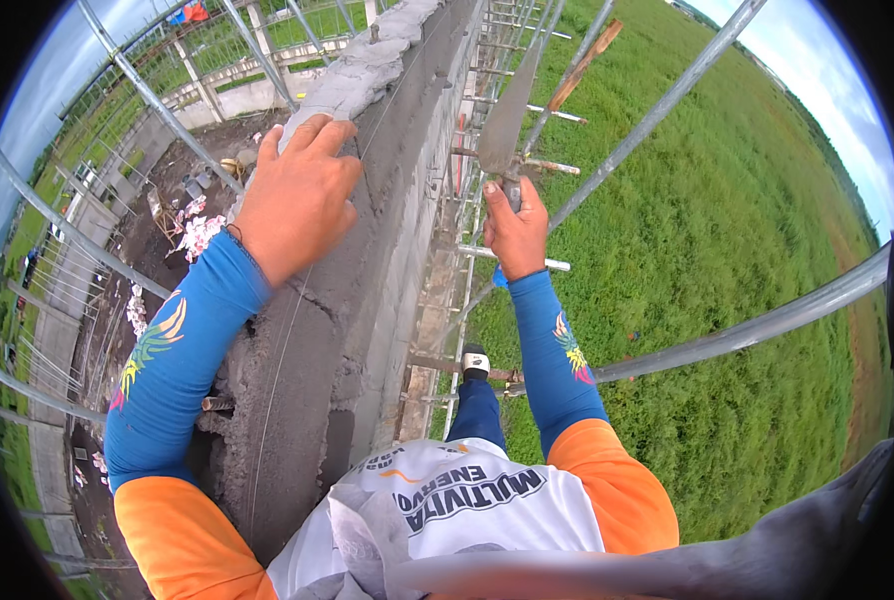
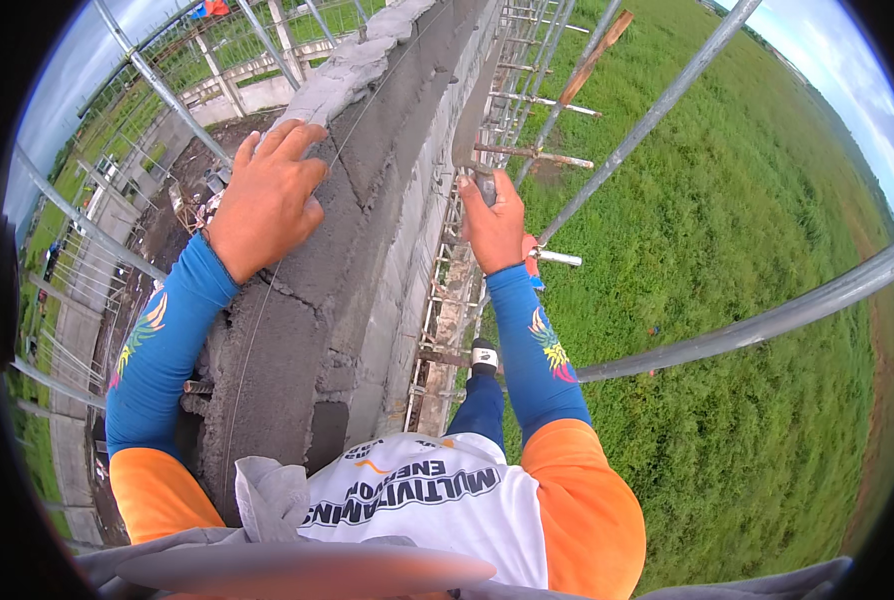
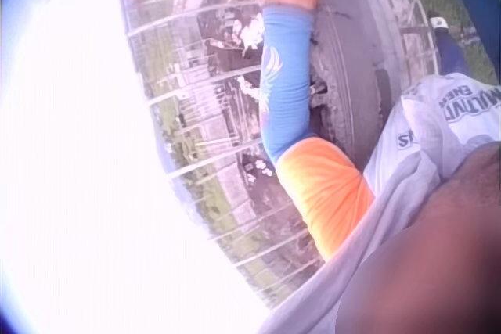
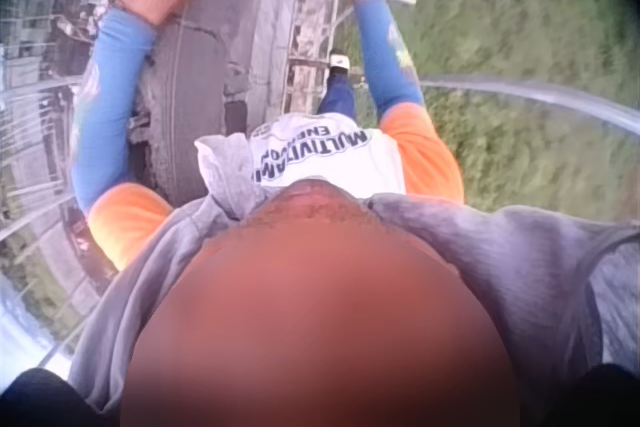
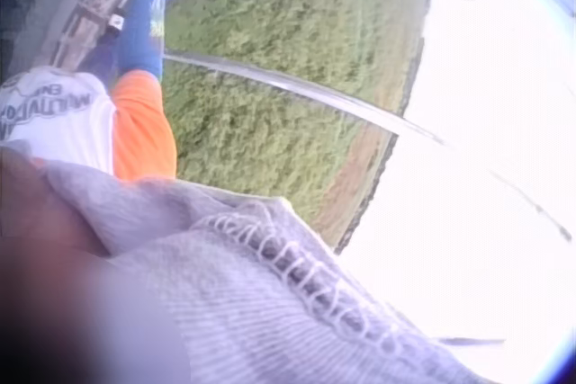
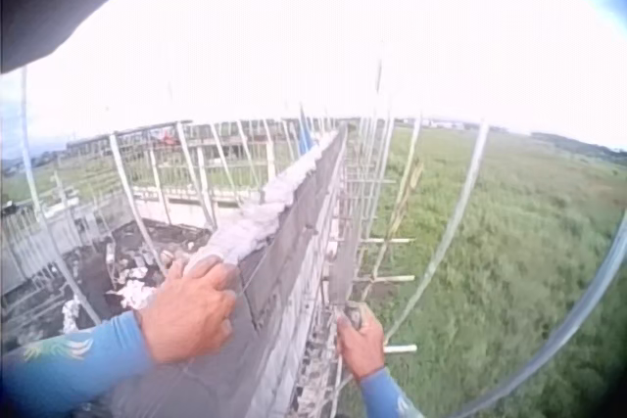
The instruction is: The person applies wet cement to a vertical wall using a trowel while standing on scaffolding. They repeatedly scoop cement and smooth it along the wall surface, occasionally using a guide string to maintain alignment.
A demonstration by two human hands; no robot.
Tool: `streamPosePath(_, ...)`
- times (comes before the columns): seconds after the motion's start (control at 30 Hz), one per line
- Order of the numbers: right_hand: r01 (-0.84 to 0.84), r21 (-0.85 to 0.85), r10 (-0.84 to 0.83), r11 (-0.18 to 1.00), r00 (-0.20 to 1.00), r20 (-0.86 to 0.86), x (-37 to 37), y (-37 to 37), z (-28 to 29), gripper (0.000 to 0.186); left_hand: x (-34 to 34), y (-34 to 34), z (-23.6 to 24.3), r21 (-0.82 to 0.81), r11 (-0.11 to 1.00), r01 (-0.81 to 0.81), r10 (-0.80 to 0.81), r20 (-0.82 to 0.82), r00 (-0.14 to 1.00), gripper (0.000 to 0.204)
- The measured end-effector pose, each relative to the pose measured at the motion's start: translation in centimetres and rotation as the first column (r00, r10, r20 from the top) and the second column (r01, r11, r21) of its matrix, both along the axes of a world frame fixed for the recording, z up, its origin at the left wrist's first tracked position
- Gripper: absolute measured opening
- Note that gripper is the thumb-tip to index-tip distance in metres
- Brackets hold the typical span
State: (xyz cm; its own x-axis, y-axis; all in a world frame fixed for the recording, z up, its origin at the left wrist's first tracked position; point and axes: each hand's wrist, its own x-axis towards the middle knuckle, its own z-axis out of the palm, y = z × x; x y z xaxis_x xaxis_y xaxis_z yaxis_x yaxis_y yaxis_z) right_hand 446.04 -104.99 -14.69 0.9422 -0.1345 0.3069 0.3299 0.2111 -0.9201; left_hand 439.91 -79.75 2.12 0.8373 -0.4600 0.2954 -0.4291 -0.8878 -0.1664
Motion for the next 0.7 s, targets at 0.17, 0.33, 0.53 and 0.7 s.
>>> streamPosePath(0.17,0.007,-0.036,-0.002,0.999,0.990,0.138,0.8,2.5,5.2,0.015,0.2,0.2,-1.6,-0.008,0.995,0.097,-0.097,-0.028,0.995,0.037)
streamPosePath(0.33,0.056,0.113,-0.105,0.992,0.865,0.491,4.5,4.9,7.8,0.017,-0.1,0.1,-1.9,0.109,0.985,0.137,-0.137,-0.001,0.991,0.040)
streamPosePath(0.53,0.410,-0.602,-0.271,0.685,0.911,0.311,9.6,7.5,7.2,0.017,0.2,-0.2,-1.4,0.131,0.987,0.089,-0.081,-0.065,0.995,0.039)
streamPosePath(0.7,0.171,0.125,-0.197,0.977,0.952,0.234,10.6,6.2,6.5,0.022,0.2,-0.3,-1.6,0.079,0.992,0.096,-0.097,0.005,0.995,0.039)
